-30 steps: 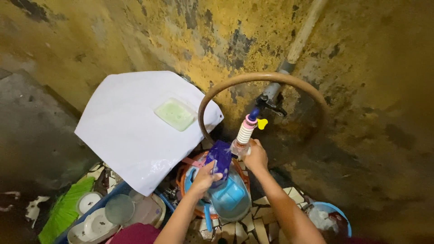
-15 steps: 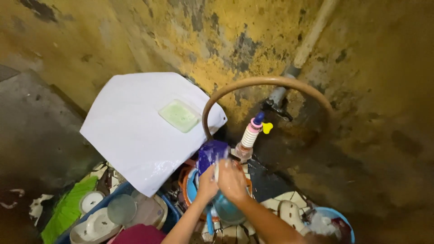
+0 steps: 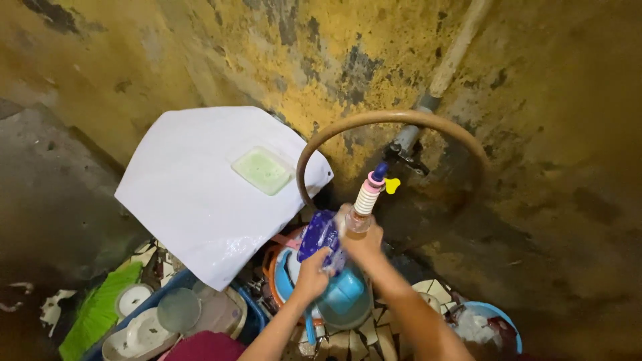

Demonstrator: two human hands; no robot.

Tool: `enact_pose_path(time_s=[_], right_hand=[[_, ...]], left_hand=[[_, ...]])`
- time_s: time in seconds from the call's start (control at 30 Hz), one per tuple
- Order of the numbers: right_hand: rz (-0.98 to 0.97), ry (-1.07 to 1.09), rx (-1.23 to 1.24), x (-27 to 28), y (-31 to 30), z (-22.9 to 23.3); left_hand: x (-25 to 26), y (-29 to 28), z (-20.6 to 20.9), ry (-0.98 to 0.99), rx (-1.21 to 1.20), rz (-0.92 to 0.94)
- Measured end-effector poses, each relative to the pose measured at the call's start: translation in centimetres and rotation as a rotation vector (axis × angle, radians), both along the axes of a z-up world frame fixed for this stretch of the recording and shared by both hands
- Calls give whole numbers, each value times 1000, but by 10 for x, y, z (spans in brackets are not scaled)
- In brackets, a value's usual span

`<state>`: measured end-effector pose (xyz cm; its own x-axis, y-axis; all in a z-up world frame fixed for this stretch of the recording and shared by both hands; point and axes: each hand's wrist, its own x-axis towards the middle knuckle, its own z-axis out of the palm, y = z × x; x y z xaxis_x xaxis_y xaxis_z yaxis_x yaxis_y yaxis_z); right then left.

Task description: Washing and scrubbing plastic containers using a sponge and water from a tap in a wash area.

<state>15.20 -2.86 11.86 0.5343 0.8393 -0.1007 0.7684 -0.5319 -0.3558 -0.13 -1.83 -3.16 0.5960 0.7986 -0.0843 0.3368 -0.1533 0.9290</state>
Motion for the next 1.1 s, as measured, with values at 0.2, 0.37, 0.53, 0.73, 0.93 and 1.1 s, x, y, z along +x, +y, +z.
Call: enact_pose_path(time_s=[0.2, 0.37, 0.53, 0.73, 0.93, 1.1], right_hand=[[-68, 99, -90, -22, -20, -34], [-152, 560, 77, 85, 12, -69], [-313, 1251, 285, 53, -16, 12], [34, 604, 360, 12, -28, -109], [312, 45, 281, -23, -48, -69], [115, -75, 213, 55, 6, -85]], left_hand=[[-6, -1, 41, -58, -8, -71], [-16, 14, 25, 2, 1, -127], [-17, 19, 40, -315, -162, -185], [2, 20, 74, -355, -893, 52], [4, 37, -10, 3, 111, -86], [-15, -8, 116, 153, -78, -376]])
